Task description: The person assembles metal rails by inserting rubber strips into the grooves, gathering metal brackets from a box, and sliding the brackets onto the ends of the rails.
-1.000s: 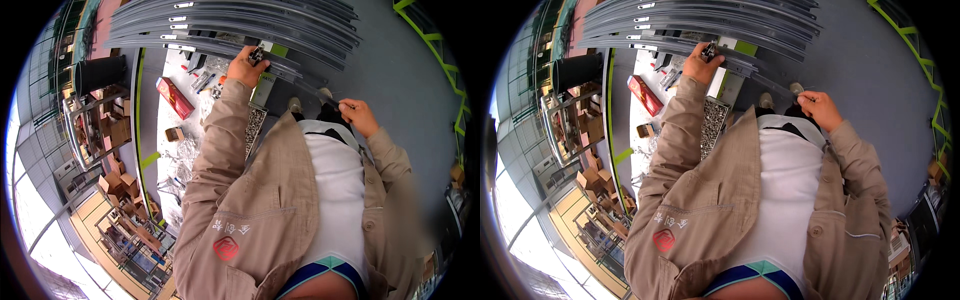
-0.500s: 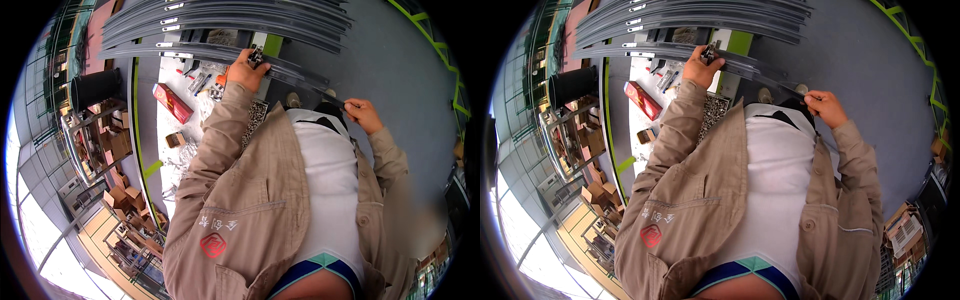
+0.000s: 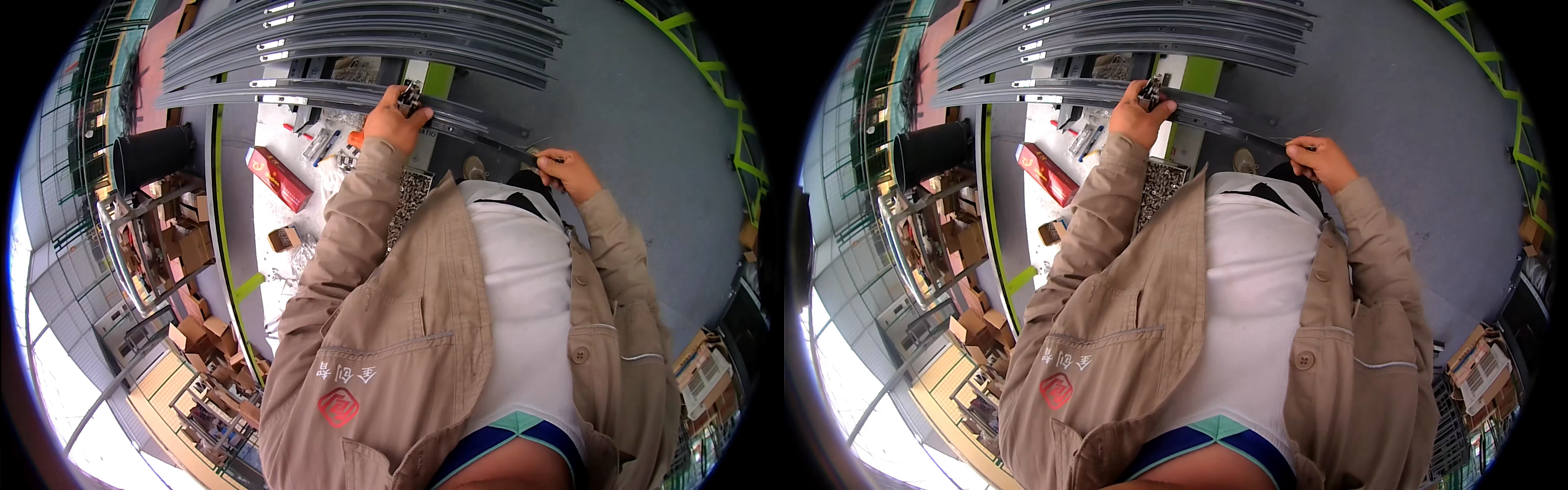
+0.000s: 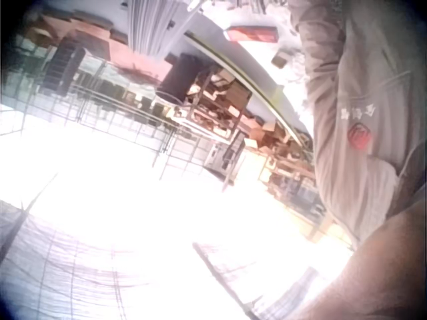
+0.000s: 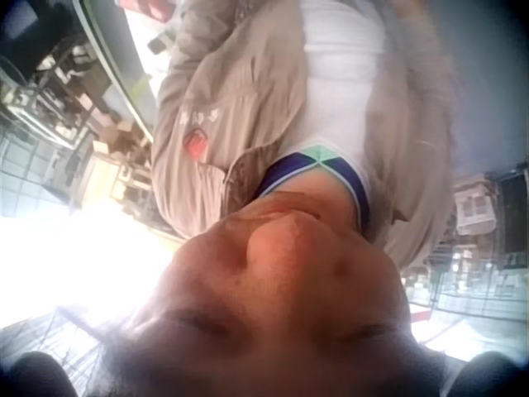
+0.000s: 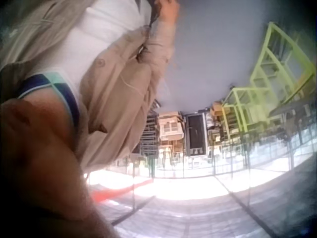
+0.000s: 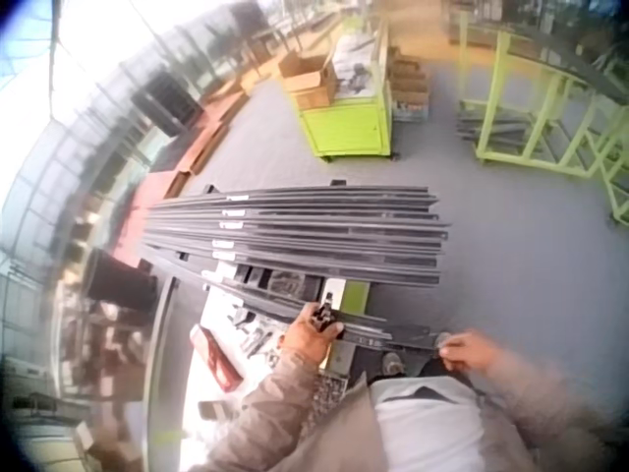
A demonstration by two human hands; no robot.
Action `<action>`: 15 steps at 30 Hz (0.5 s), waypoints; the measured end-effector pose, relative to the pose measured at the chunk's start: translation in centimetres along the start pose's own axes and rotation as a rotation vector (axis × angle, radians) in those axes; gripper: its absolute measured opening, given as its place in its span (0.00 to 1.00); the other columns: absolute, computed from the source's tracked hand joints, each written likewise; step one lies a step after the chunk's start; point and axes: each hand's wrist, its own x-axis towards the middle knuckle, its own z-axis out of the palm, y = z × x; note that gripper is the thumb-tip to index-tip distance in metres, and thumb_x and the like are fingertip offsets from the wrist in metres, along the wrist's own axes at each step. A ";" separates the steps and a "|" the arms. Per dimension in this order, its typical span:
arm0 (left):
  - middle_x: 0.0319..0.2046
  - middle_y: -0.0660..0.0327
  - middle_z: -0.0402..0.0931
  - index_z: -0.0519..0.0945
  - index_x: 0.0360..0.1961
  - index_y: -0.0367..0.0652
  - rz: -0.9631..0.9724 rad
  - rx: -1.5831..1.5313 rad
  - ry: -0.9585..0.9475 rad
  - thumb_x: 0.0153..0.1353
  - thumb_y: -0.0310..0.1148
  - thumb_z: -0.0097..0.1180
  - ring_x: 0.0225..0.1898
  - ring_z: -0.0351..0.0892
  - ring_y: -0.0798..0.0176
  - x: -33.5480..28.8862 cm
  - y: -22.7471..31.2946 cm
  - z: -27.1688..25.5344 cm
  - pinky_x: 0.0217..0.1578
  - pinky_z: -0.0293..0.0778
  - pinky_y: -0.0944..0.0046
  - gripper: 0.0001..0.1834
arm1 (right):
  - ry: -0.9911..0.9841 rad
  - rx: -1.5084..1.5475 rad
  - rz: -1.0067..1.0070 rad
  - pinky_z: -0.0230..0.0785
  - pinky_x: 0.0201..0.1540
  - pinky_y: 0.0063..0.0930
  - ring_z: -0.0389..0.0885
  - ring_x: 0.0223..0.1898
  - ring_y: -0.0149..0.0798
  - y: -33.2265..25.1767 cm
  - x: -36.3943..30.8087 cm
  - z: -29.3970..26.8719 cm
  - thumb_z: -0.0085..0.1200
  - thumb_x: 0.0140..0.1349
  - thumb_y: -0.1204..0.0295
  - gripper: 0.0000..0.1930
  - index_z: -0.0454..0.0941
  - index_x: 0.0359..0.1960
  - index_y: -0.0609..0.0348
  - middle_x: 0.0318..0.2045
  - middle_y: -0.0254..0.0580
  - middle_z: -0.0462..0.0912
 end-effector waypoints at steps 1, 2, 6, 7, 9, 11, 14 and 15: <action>0.34 0.59 0.84 0.73 0.54 0.40 -0.009 0.042 -0.002 0.52 0.40 0.70 0.37 0.83 0.60 -0.1 0.3 -0.2 0.40 0.75 0.64 0.31 | 0.029 0.044 -0.017 0.56 0.21 0.16 0.67 0.20 0.20 0.3 -0.5 0.1 0.57 0.66 0.61 0.16 0.80 0.44 0.61 0.23 0.33 0.80; 0.35 0.58 0.84 0.72 0.55 0.41 -0.019 0.084 -0.005 0.53 0.41 0.70 0.37 0.83 0.58 -0.2 0.6 -0.4 0.40 0.75 0.63 0.31 | 0.057 0.088 -0.034 0.56 0.21 0.15 0.68 0.20 0.20 0.7 -1.1 0.1 0.57 0.66 0.61 0.16 0.80 0.45 0.61 0.24 0.33 0.80; 0.36 0.53 0.84 0.72 0.56 0.42 -0.017 0.199 -0.051 0.54 0.45 0.68 0.39 0.83 0.50 -0.5 2.2 -0.9 0.42 0.75 0.58 0.32 | 0.143 0.213 -0.042 0.57 0.20 0.14 0.69 0.20 0.19 2.2 -3.4 -0.8 0.56 0.66 0.63 0.14 0.78 0.44 0.62 0.26 0.34 0.82; 0.37 0.52 0.84 0.72 0.56 0.42 -0.006 0.220 -0.036 0.54 0.46 0.67 0.40 0.82 0.49 -0.5 2.3 -0.9 0.42 0.75 0.57 0.32 | 0.138 0.199 -0.040 0.57 0.20 0.14 0.69 0.20 0.19 2.6 -3.5 -1.1 0.55 0.67 0.63 0.13 0.78 0.43 0.61 0.25 0.34 0.82; 0.38 0.50 0.83 0.72 0.55 0.42 0.017 0.263 -0.008 0.55 0.46 0.67 0.42 0.82 0.46 -0.5 2.5 -0.8 0.43 0.75 0.55 0.31 | 0.128 0.173 -0.035 0.57 0.19 0.14 0.69 0.20 0.20 3.1 -3.6 -1.4 0.55 0.67 0.64 0.12 0.78 0.41 0.61 0.25 0.35 0.82; 0.40 0.48 0.83 0.72 0.55 0.41 0.007 0.266 -0.028 0.55 0.46 0.67 0.44 0.81 0.45 -0.2 2.4 -0.9 0.44 0.75 0.54 0.31 | 0.151 0.172 -0.058 0.56 0.18 0.15 0.68 0.19 0.20 3.3 -2.9 -1.7 0.54 0.67 0.65 0.11 0.78 0.39 0.61 0.24 0.35 0.81; 0.41 0.47 0.82 0.72 0.54 0.41 -0.024 0.179 -0.080 0.54 0.46 0.67 0.45 0.81 0.44 -0.1 2.4 -1.0 0.45 0.75 0.53 0.31 | 0.191 0.148 -0.041 0.55 0.16 0.16 0.67 0.17 0.20 2.6 -2.7 -1.4 0.54 0.67 0.65 0.10 0.77 0.37 0.60 0.23 0.34 0.81; 0.41 0.47 0.82 0.72 0.54 0.41 -0.036 0.140 -0.097 0.54 0.45 0.67 0.45 0.81 0.43 -0.1 2.5 -1.1 0.45 0.75 0.53 0.31 | 0.201 0.138 -0.031 0.54 0.16 0.16 0.67 0.17 0.20 2.2 -2.5 -1.3 0.54 0.67 0.65 0.10 0.77 0.36 0.60 0.23 0.34 0.81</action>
